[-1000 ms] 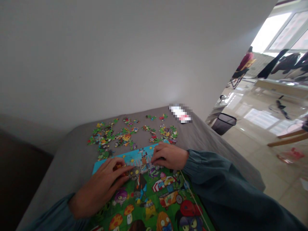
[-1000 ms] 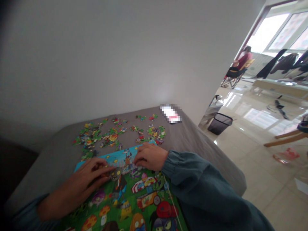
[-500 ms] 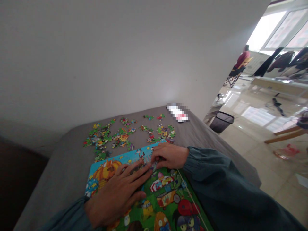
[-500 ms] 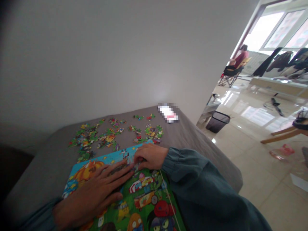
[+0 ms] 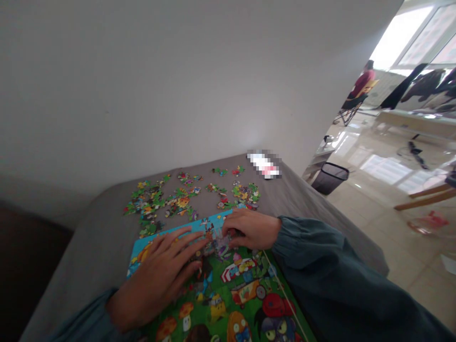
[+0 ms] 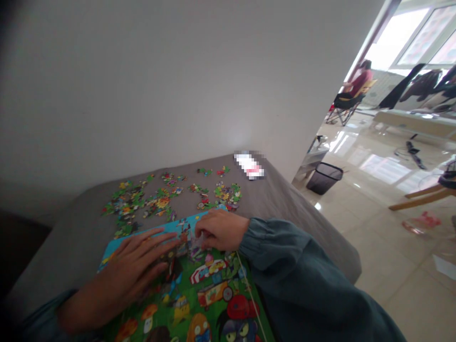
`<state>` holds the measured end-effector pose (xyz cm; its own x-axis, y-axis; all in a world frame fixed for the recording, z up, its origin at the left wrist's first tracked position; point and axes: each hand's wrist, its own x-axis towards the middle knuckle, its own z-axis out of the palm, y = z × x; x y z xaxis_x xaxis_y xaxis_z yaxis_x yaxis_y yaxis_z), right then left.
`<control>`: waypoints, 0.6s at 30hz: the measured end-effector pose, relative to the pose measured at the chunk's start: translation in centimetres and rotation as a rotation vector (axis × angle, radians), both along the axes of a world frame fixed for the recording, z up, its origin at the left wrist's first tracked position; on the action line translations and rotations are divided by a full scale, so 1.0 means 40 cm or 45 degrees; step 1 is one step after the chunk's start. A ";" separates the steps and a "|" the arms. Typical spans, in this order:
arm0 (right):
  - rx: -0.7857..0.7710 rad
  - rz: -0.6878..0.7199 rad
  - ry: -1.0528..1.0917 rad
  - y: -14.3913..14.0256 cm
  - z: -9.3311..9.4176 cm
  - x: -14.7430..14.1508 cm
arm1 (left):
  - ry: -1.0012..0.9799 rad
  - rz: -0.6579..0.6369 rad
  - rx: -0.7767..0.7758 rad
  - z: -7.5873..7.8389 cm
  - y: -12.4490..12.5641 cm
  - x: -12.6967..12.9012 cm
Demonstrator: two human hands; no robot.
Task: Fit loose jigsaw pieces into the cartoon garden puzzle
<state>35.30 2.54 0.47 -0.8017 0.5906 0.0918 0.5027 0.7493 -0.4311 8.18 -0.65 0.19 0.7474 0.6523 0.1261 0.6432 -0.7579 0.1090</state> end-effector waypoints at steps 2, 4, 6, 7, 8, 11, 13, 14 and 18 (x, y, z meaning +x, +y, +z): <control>-0.006 -0.010 -0.005 -0.004 0.005 -0.002 | -0.048 0.058 0.032 -0.002 0.015 -0.027; -0.002 -0.008 -0.018 -0.008 0.004 -0.005 | -0.059 0.102 0.023 -0.005 0.026 -0.046; 0.010 -0.007 -0.034 -0.010 0.000 -0.007 | -0.054 0.130 0.003 -0.008 0.030 -0.054; 0.015 -0.010 -0.042 -0.010 -0.003 -0.007 | -0.051 0.138 -0.006 -0.010 0.029 -0.055; 0.015 -0.013 -0.048 -0.009 -0.005 -0.006 | -0.051 0.142 -0.011 -0.013 0.028 -0.055; -0.007 -0.018 -0.063 -0.005 -0.009 -0.002 | -0.045 0.135 -0.021 -0.022 0.024 -0.051; -0.026 -0.013 -0.074 -0.002 -0.009 0.000 | -0.033 0.121 -0.035 -0.026 0.023 -0.048; -0.035 -0.011 -0.083 -0.001 -0.008 0.000 | -0.027 0.115 -0.042 -0.027 0.024 -0.047; -0.052 -0.009 -0.104 -0.001 -0.005 -0.001 | -0.022 0.118 -0.060 -0.027 0.025 -0.046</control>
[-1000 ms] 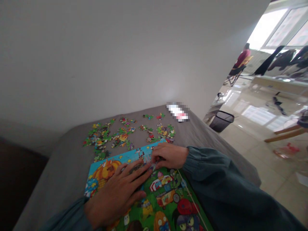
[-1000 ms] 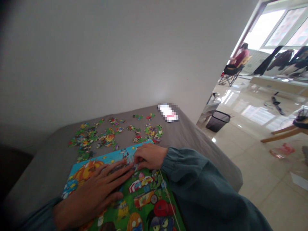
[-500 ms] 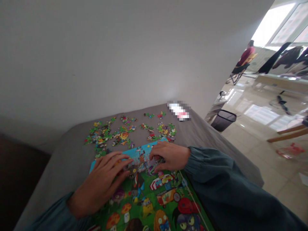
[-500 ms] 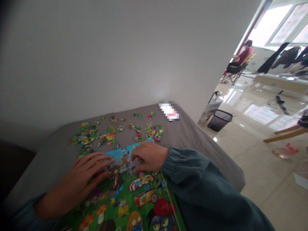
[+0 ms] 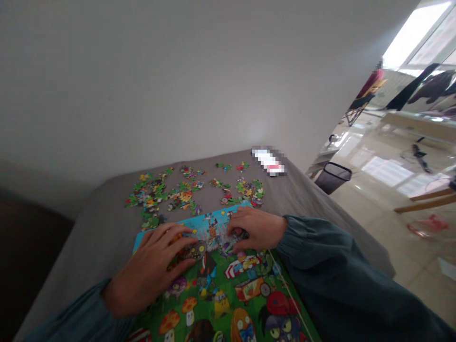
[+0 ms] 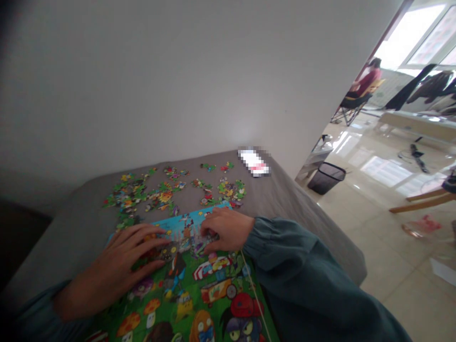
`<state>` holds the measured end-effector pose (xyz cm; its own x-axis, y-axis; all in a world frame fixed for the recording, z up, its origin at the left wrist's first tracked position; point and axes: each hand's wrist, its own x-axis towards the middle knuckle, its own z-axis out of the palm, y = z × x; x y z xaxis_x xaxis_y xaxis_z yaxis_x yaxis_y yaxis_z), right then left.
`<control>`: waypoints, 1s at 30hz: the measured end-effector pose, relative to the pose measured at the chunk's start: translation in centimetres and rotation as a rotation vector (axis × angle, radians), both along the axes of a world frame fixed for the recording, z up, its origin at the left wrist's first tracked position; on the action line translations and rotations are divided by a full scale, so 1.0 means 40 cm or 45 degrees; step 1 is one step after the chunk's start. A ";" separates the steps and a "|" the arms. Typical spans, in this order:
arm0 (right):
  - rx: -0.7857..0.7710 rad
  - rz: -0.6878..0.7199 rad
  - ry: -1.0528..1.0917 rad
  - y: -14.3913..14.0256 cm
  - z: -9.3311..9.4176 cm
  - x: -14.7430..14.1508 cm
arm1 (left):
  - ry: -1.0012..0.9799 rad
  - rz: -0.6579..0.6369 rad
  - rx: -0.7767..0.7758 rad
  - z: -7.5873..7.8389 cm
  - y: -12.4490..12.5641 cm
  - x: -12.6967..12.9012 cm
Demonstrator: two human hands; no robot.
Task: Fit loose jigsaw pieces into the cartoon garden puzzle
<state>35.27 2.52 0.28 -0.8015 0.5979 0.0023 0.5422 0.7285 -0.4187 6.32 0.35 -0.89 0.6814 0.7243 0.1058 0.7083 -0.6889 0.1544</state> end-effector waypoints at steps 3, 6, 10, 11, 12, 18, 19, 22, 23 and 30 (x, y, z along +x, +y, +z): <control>0.001 -0.003 0.001 0.000 0.002 -0.002 | -0.011 0.013 0.002 0.001 -0.001 -0.004; -0.005 -0.008 0.003 0.001 0.004 -0.003 | -0.020 0.031 0.008 0.001 -0.003 -0.009; -0.045 -0.034 -0.004 -0.002 0.005 -0.003 | -0.025 0.051 0.011 -0.001 0.000 -0.009; -0.062 -0.045 -0.003 -0.003 0.004 -0.003 | -0.028 0.050 0.011 -0.002 0.001 -0.008; -0.080 -0.056 -0.001 -0.003 0.003 -0.003 | -0.035 0.048 0.010 -0.003 0.002 -0.007; -0.070 -0.112 0.030 -0.003 -0.004 -0.004 | -0.057 0.036 -0.005 -0.005 0.000 -0.006; -0.060 -0.115 0.029 -0.004 -0.004 -0.004 | -0.058 0.035 -0.005 -0.005 -0.001 -0.007; -0.041 -0.111 0.023 -0.005 0.000 -0.005 | -0.063 0.050 0.017 -0.004 0.000 -0.013; -0.028 -0.095 0.032 -0.006 0.003 -0.006 | -0.064 0.057 0.024 -0.004 0.002 -0.016; 0.092 0.122 -0.082 -0.021 0.016 -0.010 | -0.057 0.118 0.035 -0.003 0.018 -0.054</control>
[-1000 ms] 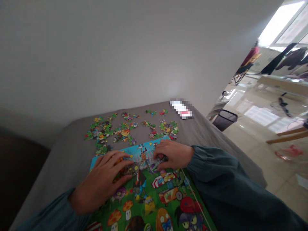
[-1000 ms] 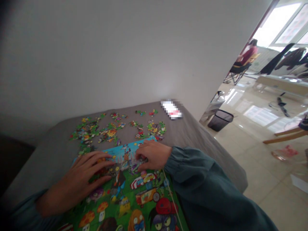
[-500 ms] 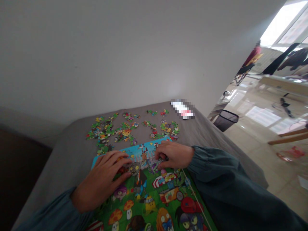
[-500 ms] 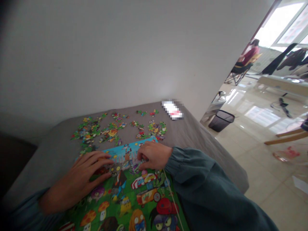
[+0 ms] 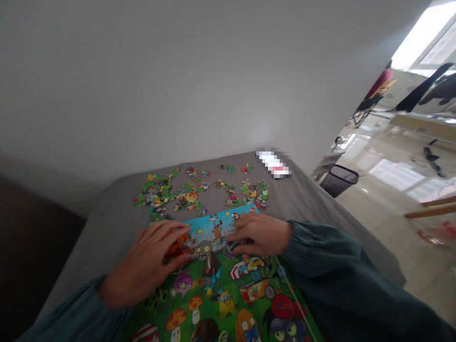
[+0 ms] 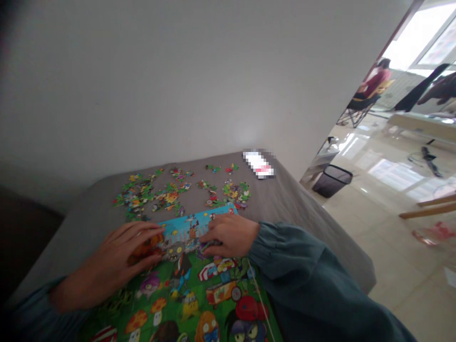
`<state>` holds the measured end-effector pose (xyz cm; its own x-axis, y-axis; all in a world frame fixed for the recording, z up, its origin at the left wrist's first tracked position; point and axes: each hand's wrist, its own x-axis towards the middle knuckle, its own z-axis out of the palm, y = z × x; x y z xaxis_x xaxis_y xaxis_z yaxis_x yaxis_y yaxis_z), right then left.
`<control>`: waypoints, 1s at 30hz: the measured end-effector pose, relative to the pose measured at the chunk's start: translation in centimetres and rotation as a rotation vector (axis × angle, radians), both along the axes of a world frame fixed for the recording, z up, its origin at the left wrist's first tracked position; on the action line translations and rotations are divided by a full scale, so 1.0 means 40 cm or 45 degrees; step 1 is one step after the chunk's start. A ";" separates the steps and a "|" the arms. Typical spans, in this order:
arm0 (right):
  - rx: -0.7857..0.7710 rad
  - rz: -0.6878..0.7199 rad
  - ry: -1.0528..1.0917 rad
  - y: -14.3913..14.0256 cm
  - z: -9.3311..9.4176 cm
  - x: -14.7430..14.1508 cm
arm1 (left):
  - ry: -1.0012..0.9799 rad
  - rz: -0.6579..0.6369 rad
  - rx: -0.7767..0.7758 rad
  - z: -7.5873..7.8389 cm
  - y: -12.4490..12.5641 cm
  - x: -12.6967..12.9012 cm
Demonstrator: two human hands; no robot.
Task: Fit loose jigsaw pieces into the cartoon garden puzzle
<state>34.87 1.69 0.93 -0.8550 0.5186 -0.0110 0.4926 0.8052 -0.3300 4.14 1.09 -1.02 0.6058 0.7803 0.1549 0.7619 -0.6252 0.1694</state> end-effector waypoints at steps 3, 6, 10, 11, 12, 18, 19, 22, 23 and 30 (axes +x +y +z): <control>0.047 -0.014 -0.077 -0.009 0.005 -0.004 | 0.024 0.013 -0.041 0.001 -0.001 -0.009; 0.098 -0.011 -0.109 -0.016 0.012 -0.010 | 0.036 0.001 -0.080 0.003 -0.003 -0.007; 0.134 -0.013 -0.123 -0.021 0.015 -0.018 | 0.027 0.001 -0.099 0.009 -0.005 0.003; 0.135 -0.020 -0.121 -0.022 0.014 -0.020 | 0.020 0.001 -0.099 0.011 -0.005 0.005; 0.133 -0.025 -0.116 -0.022 0.014 -0.021 | 0.012 -0.001 -0.095 0.012 -0.006 0.008; 0.127 -0.071 -0.066 -0.025 0.002 -0.028 | -0.013 -0.029 -0.044 0.012 -0.005 0.016; 0.115 -0.066 -0.048 -0.023 -0.001 -0.029 | -0.020 -0.033 -0.037 0.013 -0.005 0.018; 0.065 -0.074 0.081 -0.014 -0.011 -0.029 | -0.057 -0.040 -0.005 0.021 -0.004 0.028; 0.053 -0.110 0.149 -0.010 -0.013 -0.029 | -0.067 -0.043 0.002 0.025 -0.005 0.033; -0.268 -0.317 0.554 -0.018 -0.008 -0.049 | -0.123 -0.248 0.031 0.052 -0.031 0.072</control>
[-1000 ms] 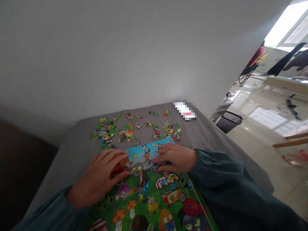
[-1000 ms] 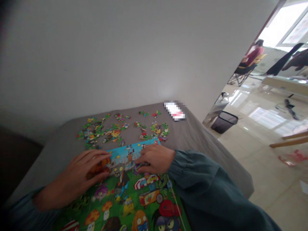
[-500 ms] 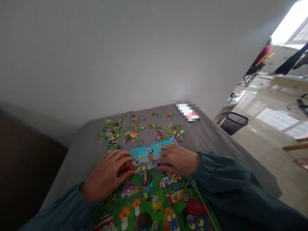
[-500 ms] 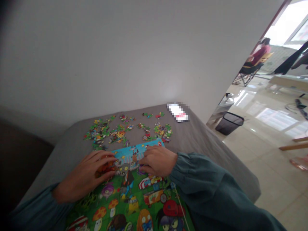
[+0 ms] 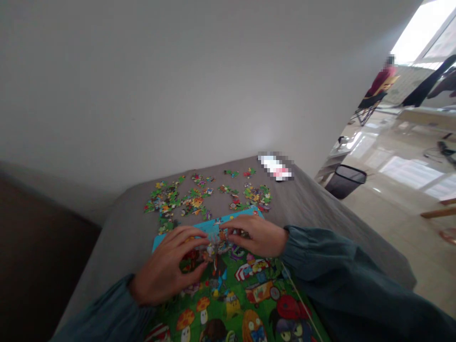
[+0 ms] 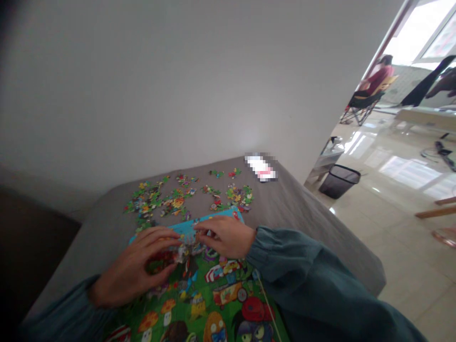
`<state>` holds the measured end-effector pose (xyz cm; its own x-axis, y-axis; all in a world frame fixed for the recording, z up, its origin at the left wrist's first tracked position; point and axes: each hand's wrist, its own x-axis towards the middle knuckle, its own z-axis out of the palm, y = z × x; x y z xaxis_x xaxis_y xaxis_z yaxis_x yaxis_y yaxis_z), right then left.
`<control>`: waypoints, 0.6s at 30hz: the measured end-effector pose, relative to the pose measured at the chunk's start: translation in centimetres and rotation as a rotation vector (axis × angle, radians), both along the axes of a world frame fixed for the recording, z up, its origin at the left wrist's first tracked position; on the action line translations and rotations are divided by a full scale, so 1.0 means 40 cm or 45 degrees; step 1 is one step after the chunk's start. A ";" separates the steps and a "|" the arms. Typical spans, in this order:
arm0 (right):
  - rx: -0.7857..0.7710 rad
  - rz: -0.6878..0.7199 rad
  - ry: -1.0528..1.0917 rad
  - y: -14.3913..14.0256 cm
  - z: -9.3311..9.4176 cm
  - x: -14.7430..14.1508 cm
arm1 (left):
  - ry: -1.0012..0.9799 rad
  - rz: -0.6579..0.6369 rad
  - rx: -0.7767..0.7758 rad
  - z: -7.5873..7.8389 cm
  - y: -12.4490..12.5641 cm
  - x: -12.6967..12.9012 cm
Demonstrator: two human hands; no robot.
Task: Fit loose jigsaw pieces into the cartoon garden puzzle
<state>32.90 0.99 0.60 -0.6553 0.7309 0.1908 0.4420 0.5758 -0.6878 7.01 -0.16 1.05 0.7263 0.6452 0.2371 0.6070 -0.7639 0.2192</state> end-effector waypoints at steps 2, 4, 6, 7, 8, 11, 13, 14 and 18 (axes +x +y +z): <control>-0.217 0.026 0.110 -0.012 -0.003 -0.016 | -0.045 -0.044 0.052 0.004 -0.013 0.012; -0.408 0.028 0.241 -0.022 -0.012 -0.031 | -0.091 -0.076 0.104 0.007 -0.025 0.025; -0.553 0.023 0.353 -0.027 -0.020 -0.042 | -0.117 -0.079 0.141 0.007 -0.034 0.036; -0.613 0.019 0.393 -0.027 -0.023 -0.045 | -0.117 -0.068 0.149 0.005 -0.037 0.039; -0.665 0.011 0.422 -0.026 -0.025 -0.045 | -0.111 -0.047 0.151 0.003 -0.038 0.041; -0.760 -0.066 0.457 -0.015 -0.021 -0.037 | -0.091 0.033 0.151 -0.006 -0.033 0.034; -0.766 -0.116 0.467 -0.006 -0.017 -0.028 | -0.093 0.087 0.154 -0.012 -0.025 0.023; -0.761 -0.132 0.472 -0.002 -0.016 -0.024 | -0.095 0.112 0.155 -0.014 -0.020 0.016; -0.766 -0.156 0.518 0.013 -0.015 -0.009 | -0.089 0.185 0.145 -0.020 -0.003 -0.007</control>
<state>32.54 1.50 0.00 -0.5250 0.8493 -0.0556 0.1214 0.0100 -0.9926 6.75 -0.29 0.25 0.6070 0.7080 0.3608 0.6989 -0.6918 0.1818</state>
